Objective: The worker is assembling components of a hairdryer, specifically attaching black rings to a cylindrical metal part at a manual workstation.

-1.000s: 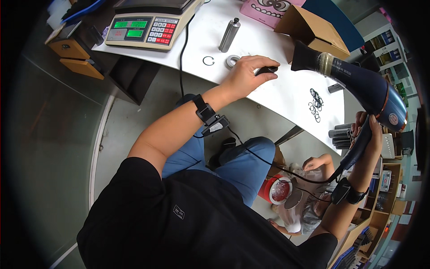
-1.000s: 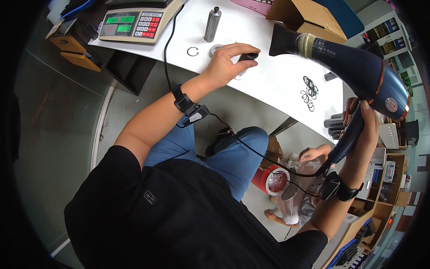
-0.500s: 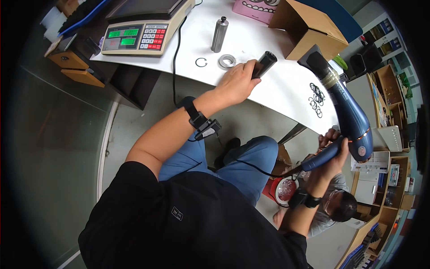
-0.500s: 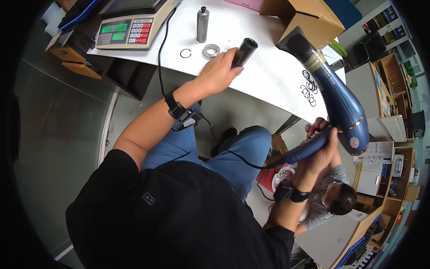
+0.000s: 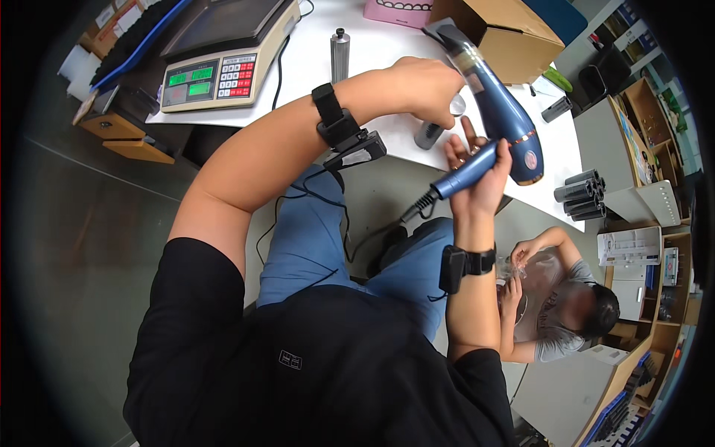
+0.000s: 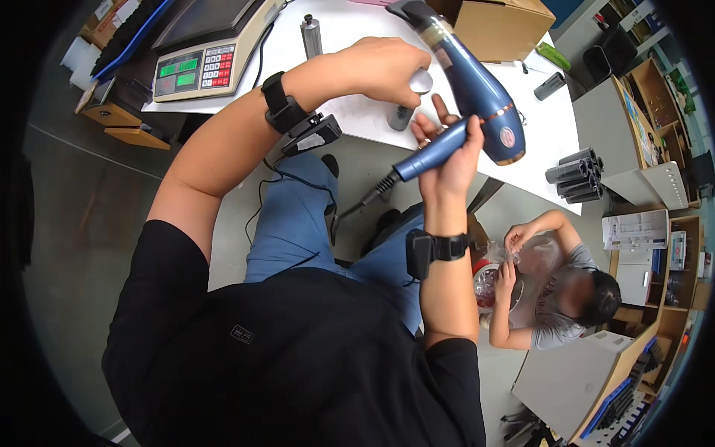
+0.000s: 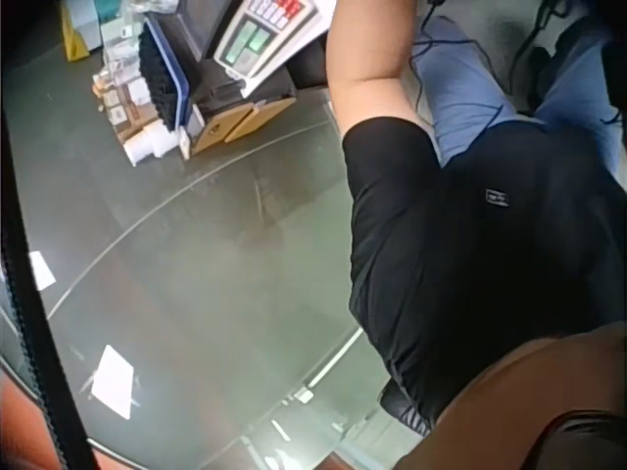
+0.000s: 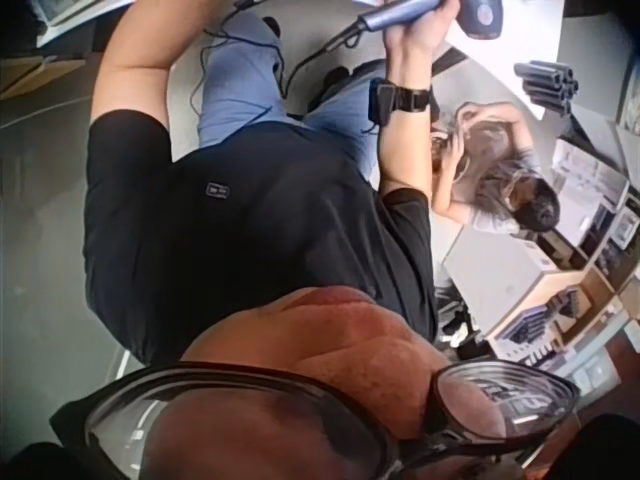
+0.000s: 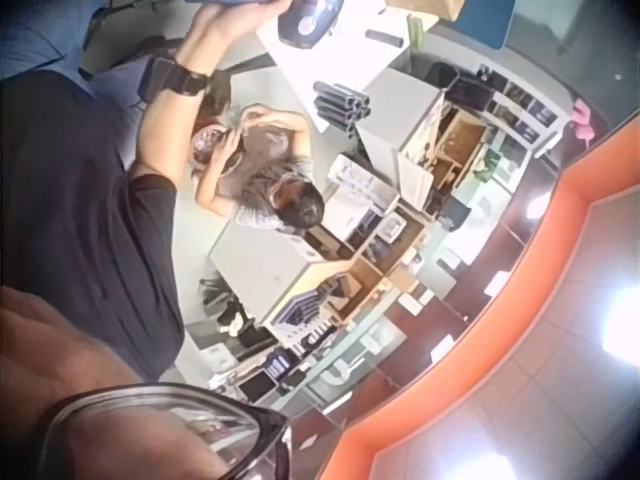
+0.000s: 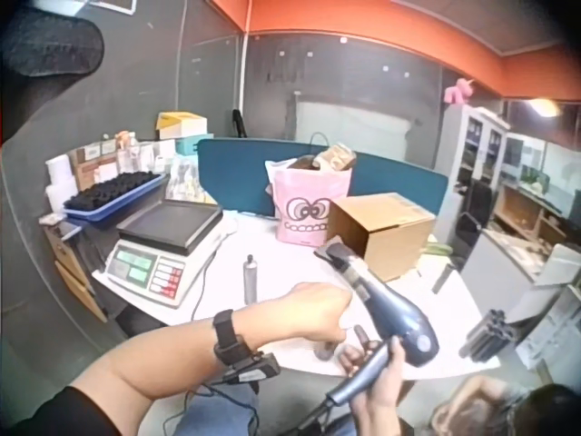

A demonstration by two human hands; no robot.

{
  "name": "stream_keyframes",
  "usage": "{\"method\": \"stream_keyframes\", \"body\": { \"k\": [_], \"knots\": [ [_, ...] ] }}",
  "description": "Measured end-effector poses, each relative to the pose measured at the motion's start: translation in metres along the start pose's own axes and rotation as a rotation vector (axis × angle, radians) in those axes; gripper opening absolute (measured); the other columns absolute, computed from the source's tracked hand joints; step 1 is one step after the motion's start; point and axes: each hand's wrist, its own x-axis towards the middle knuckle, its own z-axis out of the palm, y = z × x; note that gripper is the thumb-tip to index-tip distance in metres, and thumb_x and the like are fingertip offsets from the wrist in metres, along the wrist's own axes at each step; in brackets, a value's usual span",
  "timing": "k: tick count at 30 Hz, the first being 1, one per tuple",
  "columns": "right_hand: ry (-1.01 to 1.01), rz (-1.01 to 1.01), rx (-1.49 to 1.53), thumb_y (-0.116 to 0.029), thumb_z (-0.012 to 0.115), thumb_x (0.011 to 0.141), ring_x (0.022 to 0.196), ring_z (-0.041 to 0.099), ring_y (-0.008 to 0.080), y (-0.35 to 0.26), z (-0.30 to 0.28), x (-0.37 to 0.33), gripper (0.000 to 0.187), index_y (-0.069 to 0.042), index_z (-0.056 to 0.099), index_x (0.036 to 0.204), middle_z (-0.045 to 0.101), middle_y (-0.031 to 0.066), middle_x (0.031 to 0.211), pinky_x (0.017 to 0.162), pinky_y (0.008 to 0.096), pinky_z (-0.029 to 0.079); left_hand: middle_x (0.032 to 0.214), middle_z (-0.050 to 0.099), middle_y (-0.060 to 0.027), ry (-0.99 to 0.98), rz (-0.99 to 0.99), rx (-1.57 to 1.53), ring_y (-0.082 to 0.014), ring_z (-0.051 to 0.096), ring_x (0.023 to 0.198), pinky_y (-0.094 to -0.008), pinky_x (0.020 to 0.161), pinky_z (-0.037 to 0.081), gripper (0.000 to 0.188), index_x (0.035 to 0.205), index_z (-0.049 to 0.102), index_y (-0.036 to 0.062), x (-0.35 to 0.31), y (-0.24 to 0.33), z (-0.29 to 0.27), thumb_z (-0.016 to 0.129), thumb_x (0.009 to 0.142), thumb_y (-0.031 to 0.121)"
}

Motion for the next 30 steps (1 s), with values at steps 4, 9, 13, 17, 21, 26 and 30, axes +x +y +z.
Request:
{"method": "stream_keyframes", "body": {
  "k": [4,9,13,17,21,26,30],
  "knots": [
    [-0.096,0.054,0.058,-0.046,0.046,0.106,0.1,0.072,0.0376,0.014,0.002,0.01,0.044,-0.005,0.056,0.096,0.066,0.0157,0.11,0.095,0.0529,0.058,0.079,0.072,-0.0173,-0.006,0.002,-0.012,-0.0346,0.073,0.079,-0.0442,0.07,0.057,0.045,0.097,0.072,0.0017,0.003,0.003,0.001,0.079,0.075,0.041],
    [-0.058,0.087,-0.034,-0.046,0.046,0.106,0.099,0.072,0.041,0.016,0.001,0.021,0.043,-0.005,0.057,0.097,0.066,0.0141,0.107,0.094,0.0561,0.058,0.074,0.07,-0.0165,0.139,-0.017,0.031,-0.032,0.072,0.076,-0.0421,0.068,0.056,0.049,0.096,0.074,0.0016,-0.002,0.011,0.003,0.082,0.078,0.047],
    [-0.059,0.064,-0.034,-0.047,0.046,0.106,0.103,0.071,0.0429,0.014,0.0,0.023,0.044,-0.005,0.058,0.097,0.065,0.0124,0.106,0.094,0.057,0.058,0.082,0.074,-0.0178,0.522,0.079,-0.226,-0.0321,0.074,0.079,-0.0427,0.074,0.058,0.048,0.097,0.078,0.0045,-0.01,-0.005,-0.011,0.083,0.075,0.047],
    [-0.051,0.086,-0.004,-0.048,0.046,0.106,0.107,0.07,0.044,0.01,0.004,0.018,0.046,-0.005,0.058,0.096,0.066,0.0147,0.119,0.094,0.057,0.058,0.093,0.073,-0.0187,0.404,-0.015,-0.392,-0.0347,0.072,0.088,-0.0415,0.079,0.057,0.048,0.105,0.077,0.0043,-0.035,-0.045,-0.009,0.083,0.077,0.043],
    [-0.12,0.086,-0.004,-0.048,0.046,0.106,0.108,0.07,0.0389,0.005,-0.001,0.01,0.047,-0.005,0.058,0.094,0.062,0.0176,0.136,0.098,0.0559,0.056,0.104,0.069,-0.0166,0.411,-0.039,-0.274,-0.0354,0.067,0.099,-0.0404,0.088,0.054,0.049,0.111,0.075,0.0039,-0.05,-0.07,0.068,0.082,0.079,0.041],
    [-0.017,-0.073,-0.035,-0.047,0.047,0.105,0.093,0.068,0.0287,-0.009,-0.005,-0.021,0.045,-0.005,0.058,0.094,0.057,0.0215,0.144,0.107,0.0537,0.05,0.107,0.065,-0.0155,0.405,-0.001,-0.076,-0.0345,0.063,0.106,-0.0412,0.097,0.049,0.052,0.118,0.072,0.0047,-0.061,-0.057,0.105,0.081,0.081,0.04],
    [0.04,-0.139,-0.051,-0.044,0.047,0.105,0.077,0.06,0.0221,-0.031,-0.029,-0.05,0.042,-0.005,0.057,0.093,0.061,0.0223,0.135,0.114,0.0531,0.042,0.11,0.065,-0.0142,0.534,0.019,-0.175,-0.0346,0.063,0.105,-0.0454,0.095,0.049,0.056,0.129,0.064,0.0065,-0.056,-0.061,0.106,0.08,0.084,0.036]
  ]
}}
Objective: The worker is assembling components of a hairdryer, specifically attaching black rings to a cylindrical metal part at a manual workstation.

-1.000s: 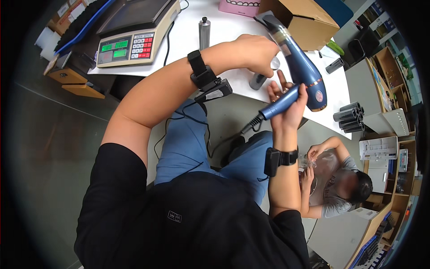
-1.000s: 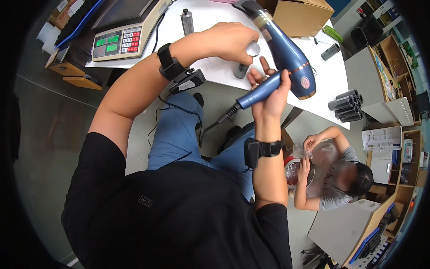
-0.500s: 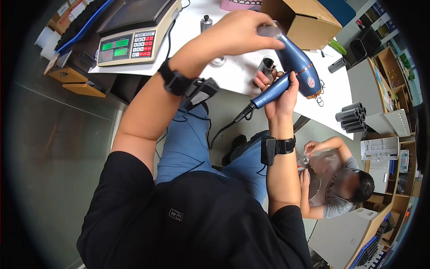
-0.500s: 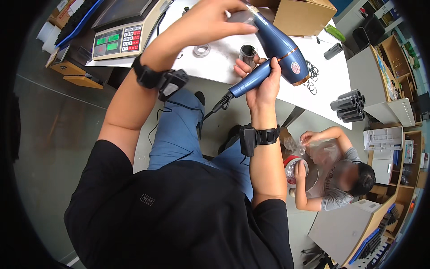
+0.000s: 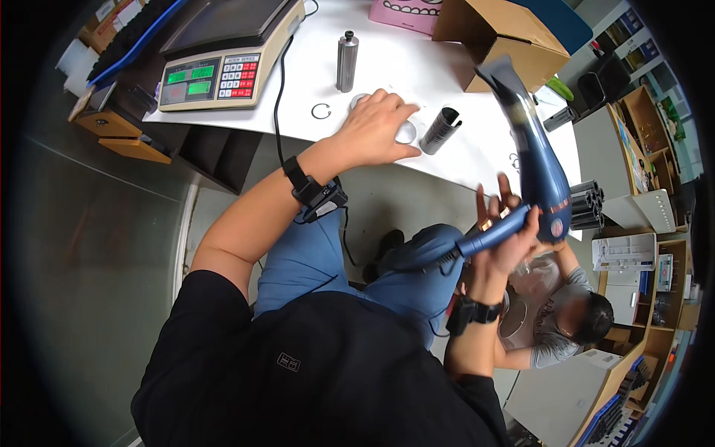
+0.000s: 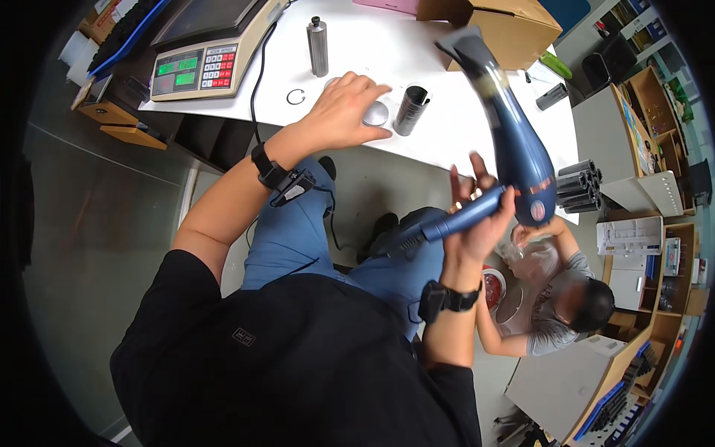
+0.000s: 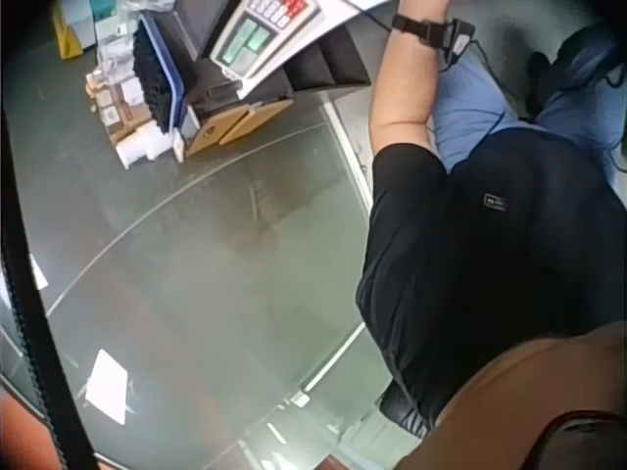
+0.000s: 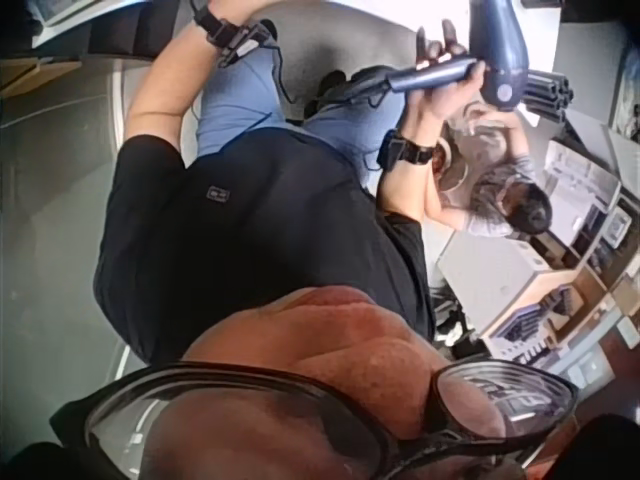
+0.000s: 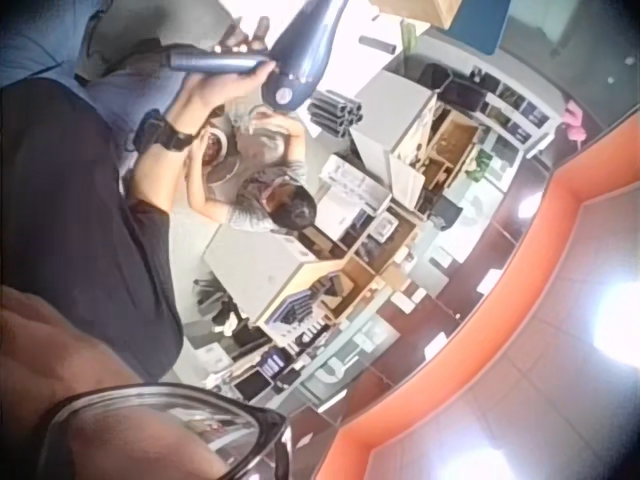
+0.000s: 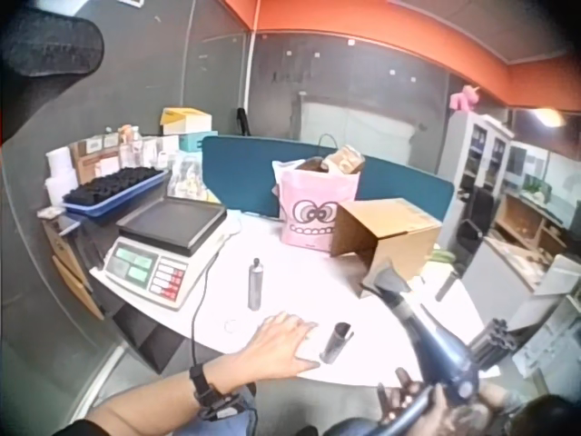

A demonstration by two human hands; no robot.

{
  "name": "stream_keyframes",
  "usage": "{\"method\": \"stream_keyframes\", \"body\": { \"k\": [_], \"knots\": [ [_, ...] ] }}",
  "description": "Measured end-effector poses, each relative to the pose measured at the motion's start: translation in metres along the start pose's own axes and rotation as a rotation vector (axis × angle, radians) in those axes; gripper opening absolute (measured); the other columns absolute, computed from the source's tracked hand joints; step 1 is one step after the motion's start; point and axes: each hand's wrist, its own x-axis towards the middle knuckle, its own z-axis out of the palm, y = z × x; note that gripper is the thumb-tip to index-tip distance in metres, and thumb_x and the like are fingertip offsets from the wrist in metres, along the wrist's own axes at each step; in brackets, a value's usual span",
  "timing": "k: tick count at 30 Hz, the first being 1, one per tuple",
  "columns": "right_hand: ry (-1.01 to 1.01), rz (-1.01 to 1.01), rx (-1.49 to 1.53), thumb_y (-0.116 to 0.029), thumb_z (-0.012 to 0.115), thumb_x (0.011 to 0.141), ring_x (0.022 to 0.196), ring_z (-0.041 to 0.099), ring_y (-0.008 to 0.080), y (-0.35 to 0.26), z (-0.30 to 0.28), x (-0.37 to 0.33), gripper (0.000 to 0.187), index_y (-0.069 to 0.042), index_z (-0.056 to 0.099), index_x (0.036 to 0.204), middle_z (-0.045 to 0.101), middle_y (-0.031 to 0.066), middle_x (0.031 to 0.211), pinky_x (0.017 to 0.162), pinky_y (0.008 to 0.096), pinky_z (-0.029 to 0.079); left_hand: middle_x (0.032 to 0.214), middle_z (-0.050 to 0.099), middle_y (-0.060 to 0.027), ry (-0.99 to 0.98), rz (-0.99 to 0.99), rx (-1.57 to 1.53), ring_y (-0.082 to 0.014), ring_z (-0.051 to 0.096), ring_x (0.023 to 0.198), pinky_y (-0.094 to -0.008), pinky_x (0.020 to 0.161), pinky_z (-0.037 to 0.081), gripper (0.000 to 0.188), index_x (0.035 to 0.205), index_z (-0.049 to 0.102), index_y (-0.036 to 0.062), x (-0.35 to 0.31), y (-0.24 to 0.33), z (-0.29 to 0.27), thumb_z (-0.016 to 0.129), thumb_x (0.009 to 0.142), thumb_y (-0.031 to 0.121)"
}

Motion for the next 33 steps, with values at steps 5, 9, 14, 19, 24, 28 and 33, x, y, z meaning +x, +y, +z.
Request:
{"method": "stream_keyframes", "body": {
  "k": [5,9,14,19,24,28,33],
  "knots": [
    [-0.039,-0.048,-0.033,-0.043,0.046,0.105,0.068,0.053,0.0191,-0.027,-0.045,-0.032,0.041,-0.005,0.054,0.092,0.064,0.0189,0.116,0.116,0.0529,0.038,0.105,0.065,-0.0136,0.176,0.028,-0.49,-0.035,0.064,0.103,-0.0437,0.094,0.051,0.059,0.135,0.054,0.0065,0.017,0.018,-0.005,0.078,0.087,0.032],
    [0.027,-0.011,-0.068,-0.043,0.046,0.105,0.067,0.054,0.0192,-0.024,-0.074,-0.054,0.041,-0.005,0.053,0.093,0.063,0.0164,0.108,0.113,0.0521,0.041,0.108,0.065,-0.014,0.174,0.053,-0.526,-0.0353,0.064,0.099,-0.044,0.09,0.053,0.05,0.133,0.056,0.0084,0.019,0.013,0.017,0.075,0.09,0.026],
    [0.127,0.042,-0.165,-0.043,0.046,0.105,0.066,0.054,0.0192,-0.018,-0.074,-0.083,0.041,-0.005,0.053,0.093,0.061,0.0146,0.098,0.11,0.0505,0.042,0.109,0.065,-0.0146,0.101,0.084,-0.441,-0.0344,0.065,0.096,-0.0433,0.087,0.053,0.045,0.131,0.058,0.0111,0.022,0.009,0.016,0.074,0.09,0.022],
    [0.125,0.118,-0.228,-0.046,0.046,0.105,0.067,0.056,0.019,-0.014,-0.068,-0.088,0.041,-0.006,0.053,0.094,0.062,0.0134,0.095,0.11,0.0482,0.042,0.105,0.067,-0.0135,0.115,0.115,-0.4,-0.0326,0.065,0.093,-0.0434,0.085,0.053,0.042,0.126,0.061,0.0109,0.027,0.01,0.015,0.075,0.088,0.02],
    [0.121,0.106,-0.21,-0.044,0.045,0.107,0.066,0.057,0.0189,-0.008,-0.049,-0.085,0.042,-0.004,0.054,0.096,0.062,0.0141,0.096,0.097,0.0391,0.051,0.099,0.068,-0.0119,0.122,0.138,-0.392,-0.0323,0.065,0.091,-0.0428,0.084,0.054,0.041,0.123,0.062,0.0104,0.03,0.011,0.015,0.077,0.086,0.02],
    [0.118,0.11,-0.262,-0.044,0.045,0.107,0.067,0.058,0.018,-0.01,-0.038,-0.08,0.043,-0.004,0.054,0.096,0.063,0.014,0.097,0.073,0.027,0.055,0.098,0.069,-0.0116,0.117,0.141,-0.349,-0.0312,0.067,0.093,-0.0399,0.083,0.054,0.043,0.125,0.063,0.0102,0.03,0.008,0.015,0.078,0.086,0.018],
    [0.154,0.099,-0.308,-0.045,0.045,0.107,0.066,0.058,0.0176,-0.012,-0.033,-0.081,0.043,-0.004,0.054,0.096,0.062,0.0142,0.096,0.053,0.021,0.048,0.1,0.07,-0.0115,0.134,0.092,-0.316,-0.0311,0.067,0.094,-0.0389,0.081,0.054,0.046,0.125,0.063,0.0089,0.026,0.008,0.014,0.08,0.083,0.017]
  ]
}}
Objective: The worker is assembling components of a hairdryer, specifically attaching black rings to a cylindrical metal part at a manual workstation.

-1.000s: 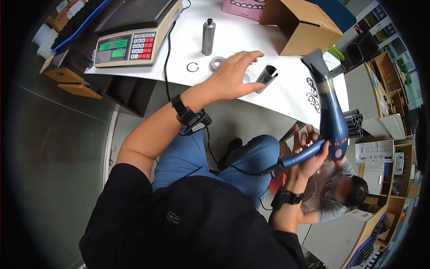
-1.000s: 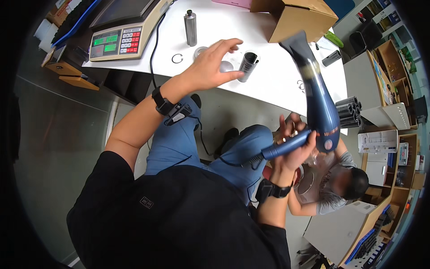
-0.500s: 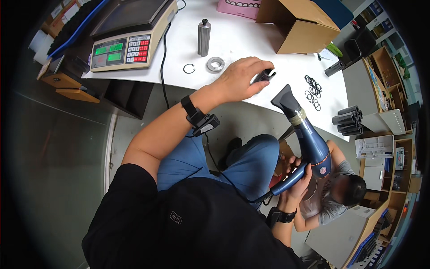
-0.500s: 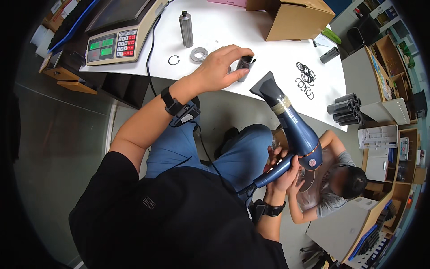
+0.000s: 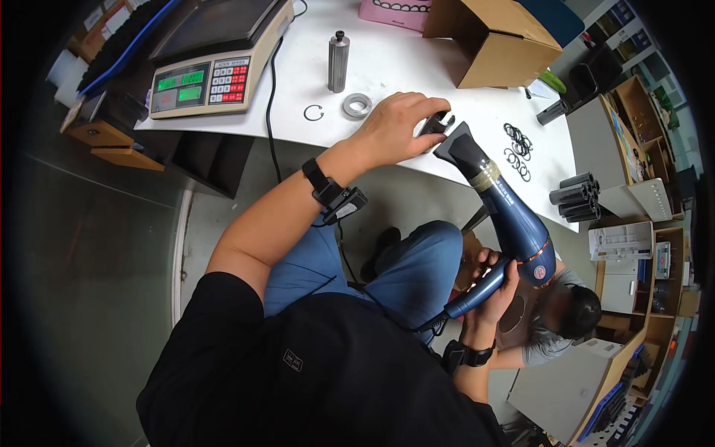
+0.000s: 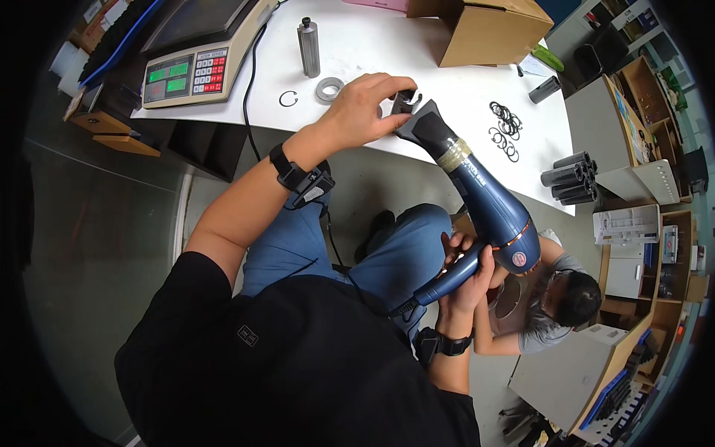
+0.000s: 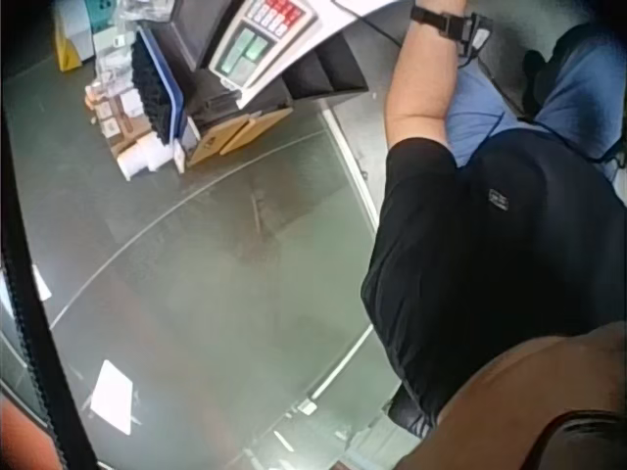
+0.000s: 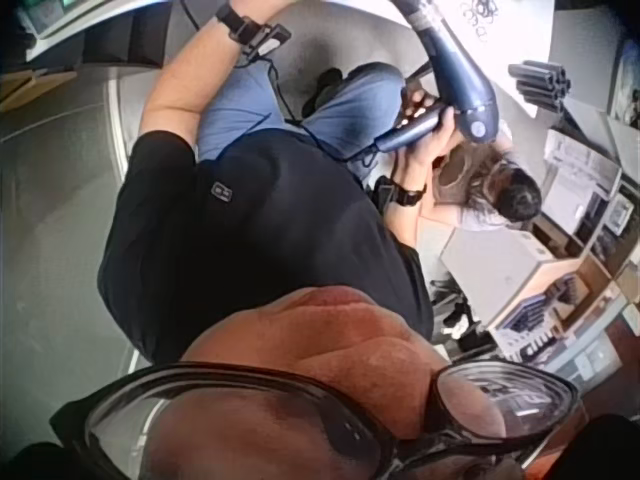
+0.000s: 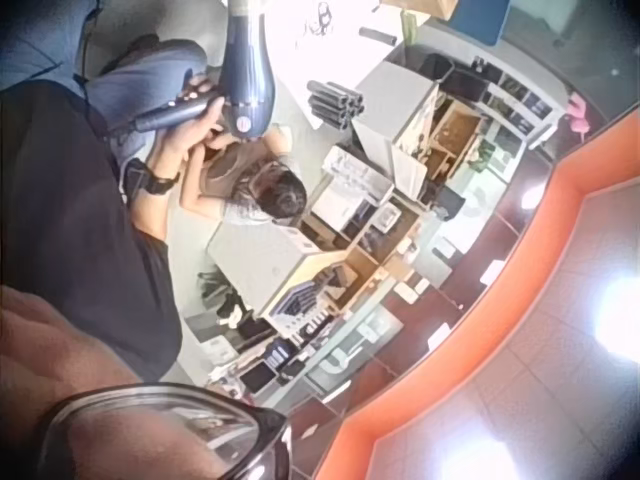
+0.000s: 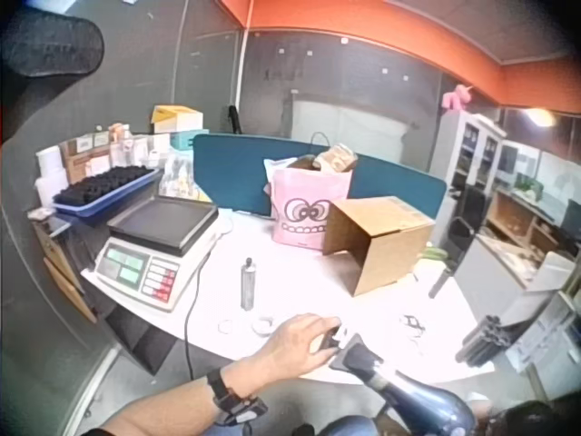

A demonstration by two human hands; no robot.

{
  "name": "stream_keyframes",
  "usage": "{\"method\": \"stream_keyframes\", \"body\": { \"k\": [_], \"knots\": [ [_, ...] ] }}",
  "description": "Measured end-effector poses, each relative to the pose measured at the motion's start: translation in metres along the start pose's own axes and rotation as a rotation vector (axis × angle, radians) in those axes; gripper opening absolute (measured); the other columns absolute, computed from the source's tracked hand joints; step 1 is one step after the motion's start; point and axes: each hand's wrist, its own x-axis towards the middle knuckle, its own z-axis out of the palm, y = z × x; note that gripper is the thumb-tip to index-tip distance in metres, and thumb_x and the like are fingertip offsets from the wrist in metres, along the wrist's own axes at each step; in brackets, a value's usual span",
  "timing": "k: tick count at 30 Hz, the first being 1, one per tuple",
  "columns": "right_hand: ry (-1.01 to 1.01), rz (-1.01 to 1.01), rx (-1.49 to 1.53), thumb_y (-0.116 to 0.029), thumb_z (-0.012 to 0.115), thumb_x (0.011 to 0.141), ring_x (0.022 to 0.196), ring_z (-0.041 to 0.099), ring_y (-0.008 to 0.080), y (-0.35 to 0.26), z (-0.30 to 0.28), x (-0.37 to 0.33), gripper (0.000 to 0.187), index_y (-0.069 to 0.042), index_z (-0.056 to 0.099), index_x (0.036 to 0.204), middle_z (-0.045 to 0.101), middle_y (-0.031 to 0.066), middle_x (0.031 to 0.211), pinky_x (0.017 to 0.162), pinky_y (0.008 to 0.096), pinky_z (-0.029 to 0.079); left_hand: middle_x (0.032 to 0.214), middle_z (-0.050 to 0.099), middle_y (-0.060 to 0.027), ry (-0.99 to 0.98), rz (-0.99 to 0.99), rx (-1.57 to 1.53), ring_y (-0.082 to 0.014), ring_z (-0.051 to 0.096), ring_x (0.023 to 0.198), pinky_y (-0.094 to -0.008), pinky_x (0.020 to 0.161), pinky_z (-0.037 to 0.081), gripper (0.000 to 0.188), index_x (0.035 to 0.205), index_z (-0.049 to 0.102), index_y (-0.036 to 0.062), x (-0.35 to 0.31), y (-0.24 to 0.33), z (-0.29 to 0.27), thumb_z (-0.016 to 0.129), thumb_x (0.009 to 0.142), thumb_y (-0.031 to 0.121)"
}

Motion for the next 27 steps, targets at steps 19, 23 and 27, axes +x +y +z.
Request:
{"method": "stream_keyframes", "body": {
  "k": [19,23,27],
  "knots": [
    [-0.03,-0.09,-0.125,-0.042,0.046,0.107,0.078,0.057,0.0193,-0.011,0.009,-0.006,0.042,-0.002,0.057,0.098,0.062,0.0136,0.098,0.086,0.032,0.046,0.099,0.073,-0.0078,-0.018,-0.212,0.077,-0.0273,0.069,0.096,-0.0397,0.1,0.039,0.041,0.115,0.06,0.0084,-0.022,-0.006,0.024,0.078,0.082,0.025],
    [-0.039,-0.093,-0.143,-0.04,0.048,0.106,0.081,0.057,0.0193,-0.017,0.013,-0.008,0.04,-0.002,0.057,0.097,0.062,0.0138,0.099,0.085,0.0317,0.046,0.096,0.073,-0.0062,0.011,-0.213,0.061,-0.0267,0.069,0.097,-0.0397,0.099,0.039,0.039,0.114,0.061,0.009,-0.022,0.001,0.026,0.079,0.083,0.026],
    [-0.067,-0.218,-0.265,-0.038,0.051,0.105,0.084,0.057,0.0185,-0.026,0.02,-0.007,0.037,-0.002,0.057,0.098,0.06,0.0127,0.096,0.085,0.0302,0.045,0.095,0.074,-0.0061,0.013,-0.219,0.072,-0.0263,0.069,0.096,-0.0395,0.099,0.039,0.037,0.111,0.063,0.0096,-0.023,0.0,0.023,0.079,0.083,0.028]
  ]
}}
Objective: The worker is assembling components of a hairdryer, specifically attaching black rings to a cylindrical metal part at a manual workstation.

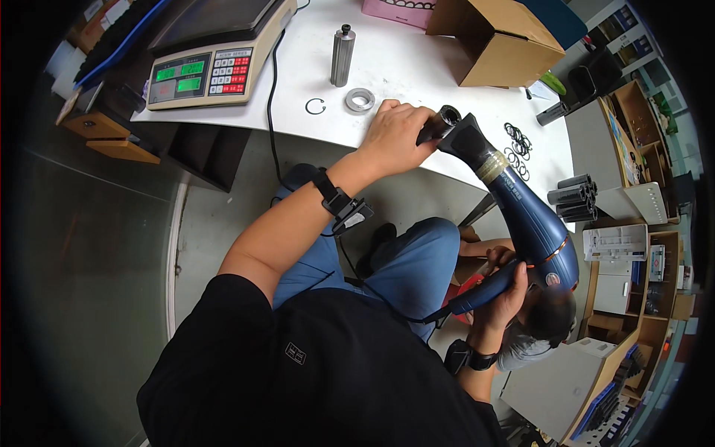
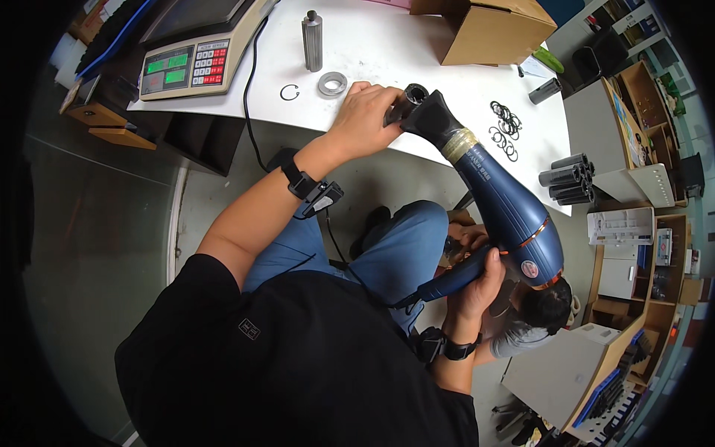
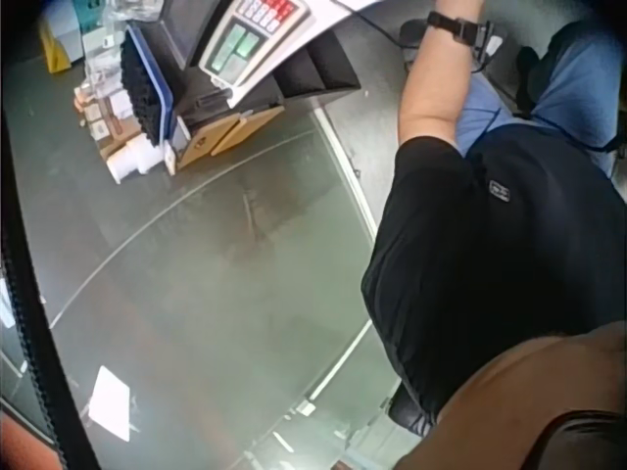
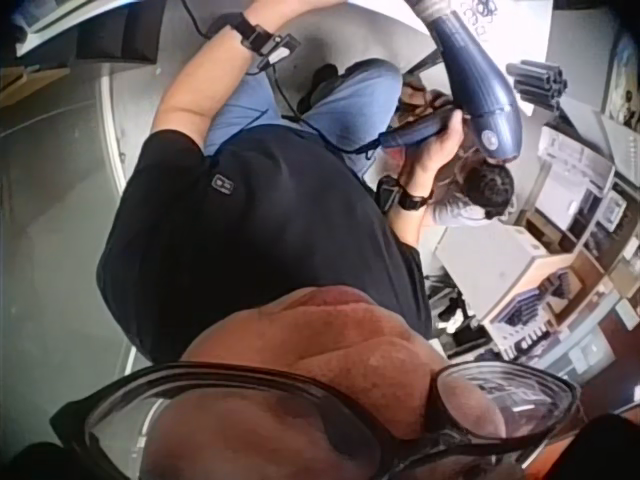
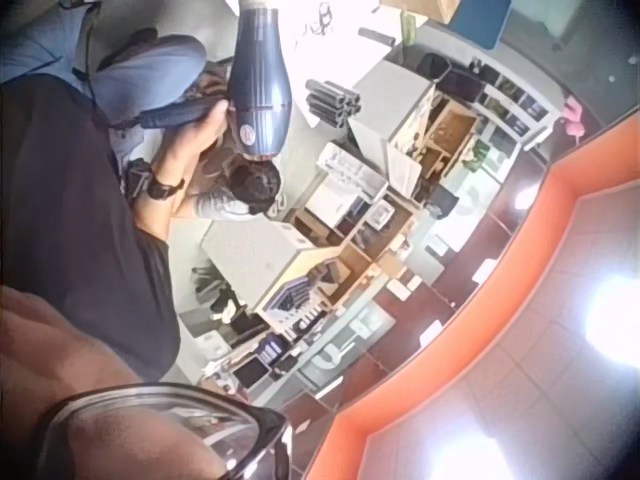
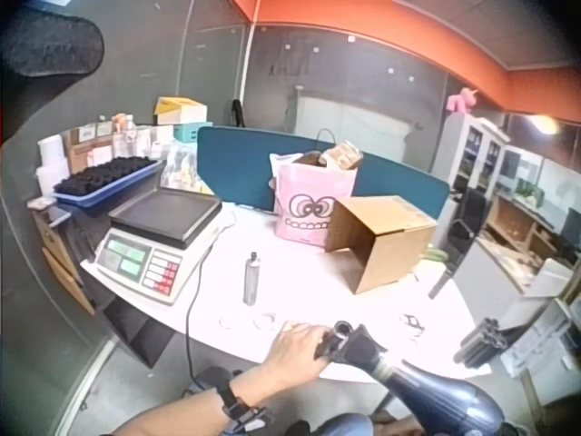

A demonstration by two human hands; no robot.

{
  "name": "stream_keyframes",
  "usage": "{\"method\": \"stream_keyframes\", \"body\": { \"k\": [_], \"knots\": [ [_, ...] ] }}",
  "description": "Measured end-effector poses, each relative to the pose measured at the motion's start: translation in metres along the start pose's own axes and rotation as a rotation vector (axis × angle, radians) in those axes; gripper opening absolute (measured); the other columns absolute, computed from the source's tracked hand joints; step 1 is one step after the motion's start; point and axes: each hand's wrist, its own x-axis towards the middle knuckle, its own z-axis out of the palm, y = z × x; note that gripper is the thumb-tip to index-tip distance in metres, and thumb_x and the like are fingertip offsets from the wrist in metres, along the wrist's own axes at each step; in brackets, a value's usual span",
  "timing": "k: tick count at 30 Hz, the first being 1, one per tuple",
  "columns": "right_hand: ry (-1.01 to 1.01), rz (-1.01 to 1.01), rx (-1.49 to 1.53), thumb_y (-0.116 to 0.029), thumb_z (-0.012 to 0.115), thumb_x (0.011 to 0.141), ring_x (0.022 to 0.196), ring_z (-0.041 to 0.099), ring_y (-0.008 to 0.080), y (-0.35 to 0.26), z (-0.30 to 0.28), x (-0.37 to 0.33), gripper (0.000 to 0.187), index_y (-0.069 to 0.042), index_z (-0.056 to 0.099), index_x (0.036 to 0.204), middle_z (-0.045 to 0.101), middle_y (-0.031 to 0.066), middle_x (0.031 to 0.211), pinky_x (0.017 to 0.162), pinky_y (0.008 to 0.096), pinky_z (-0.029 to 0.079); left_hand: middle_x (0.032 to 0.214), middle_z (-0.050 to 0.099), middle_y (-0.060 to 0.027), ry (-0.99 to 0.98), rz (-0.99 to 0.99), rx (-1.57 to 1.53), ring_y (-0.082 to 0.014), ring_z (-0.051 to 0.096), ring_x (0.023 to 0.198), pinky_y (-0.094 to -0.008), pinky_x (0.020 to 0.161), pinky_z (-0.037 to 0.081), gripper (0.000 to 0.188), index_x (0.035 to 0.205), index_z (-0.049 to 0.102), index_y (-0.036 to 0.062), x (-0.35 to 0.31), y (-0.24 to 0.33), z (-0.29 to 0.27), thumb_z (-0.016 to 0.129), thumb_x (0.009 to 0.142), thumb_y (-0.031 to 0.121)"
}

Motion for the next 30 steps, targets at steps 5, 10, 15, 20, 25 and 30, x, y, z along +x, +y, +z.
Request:
{"method": "stream_keyframes", "body": {
  "k": [5,10,15,20,25,30],
  "knots": [
    [0.057,-0.007,-0.141,-0.037,0.056,0.102,0.086,0.056,0.0173,-0.024,0.008,0.001,0.035,-0.001,0.057,0.1,0.057,0.0108,0.093,0.08,0.0286,0.046,0.095,0.074,-0.0072,0.022,-0.043,0.078,-0.0259,0.068,0.095,-0.0394,0.099,0.04,0.034,0.106,0.066,0.0095,-0.001,0.003,-0.002,0.08,0.082,0.03],
    [0.036,-0.222,-0.285,-0.035,0.06,0.098,0.088,0.056,0.0167,-0.03,0.007,0.014,0.035,-0.001,0.057,0.103,0.057,0.0104,0.093,0.073,0.0269,0.045,0.091,0.07,-0.0057,0.117,0.074,0.046,-0.0234,0.066,0.094,-0.0393,0.097,0.04,0.034,0.109,0.066,0.0081,-0.005,0.001,0.001,0.078,0.083,0.026],
    [0.053,-0.167,-0.335,-0.033,0.062,0.097,0.092,0.055,0.0183,-0.048,0.008,0.021,0.033,-0.001,0.056,0.103,0.057,0.0105,0.094,0.076,0.0282,0.044,0.093,0.071,-0.005,0.101,0.086,0.021,-0.0233,0.066,0.094,-0.0385,0.097,0.04,0.036,0.109,0.068,0.0077,-0.006,-0.004,0.001,0.08,0.082,0.029],
    [0.016,-0.227,-0.406,-0.029,0.063,0.096,0.093,0.054,0.0188,-0.06,0.017,0.024,0.028,-0.002,0.055,0.102,0.057,0.0093,0.092,0.08,0.0282,0.042,0.095,0.072,-0.0044,0.117,0.087,0.006,-0.0227,0.066,0.094,-0.0381,0.097,0.04,0.038,0.11,0.069,0.0081,-0.006,-0.007,0.001,0.082,0.081,0.031],
    [0.018,-0.185,-0.364,-0.025,0.064,0.095,0.091,0.055,0.0181,-0.065,0.023,0.022,0.026,-0.002,0.056,0.103,0.058,0.0091,0.092,0.079,0.0273,0.041,0.1,0.075,-0.0042,0.036,0.036,0.024,-0.0237,0.066,0.104,-0.039,0.101,0.04,0.04,0.112,0.07,0.0106,-0.007,-0.005,-0.001,0.081,0.084,0.036],
    [0.03,-0.263,-0.432,-0.023,0.064,0.095,0.089,0.055,0.0179,-0.065,0.025,0.024,0.026,-0.001,0.056,0.105,0.058,0.009,0.091,0.079,0.0279,0.041,0.101,0.075,-0.004,0.047,0.038,0.038,-0.0241,0.065,0.106,-0.0387,0.101,0.039,0.041,0.112,0.07,0.0107,-0.008,-0.005,-0.002,0.082,0.083,0.037]
  ]
}}
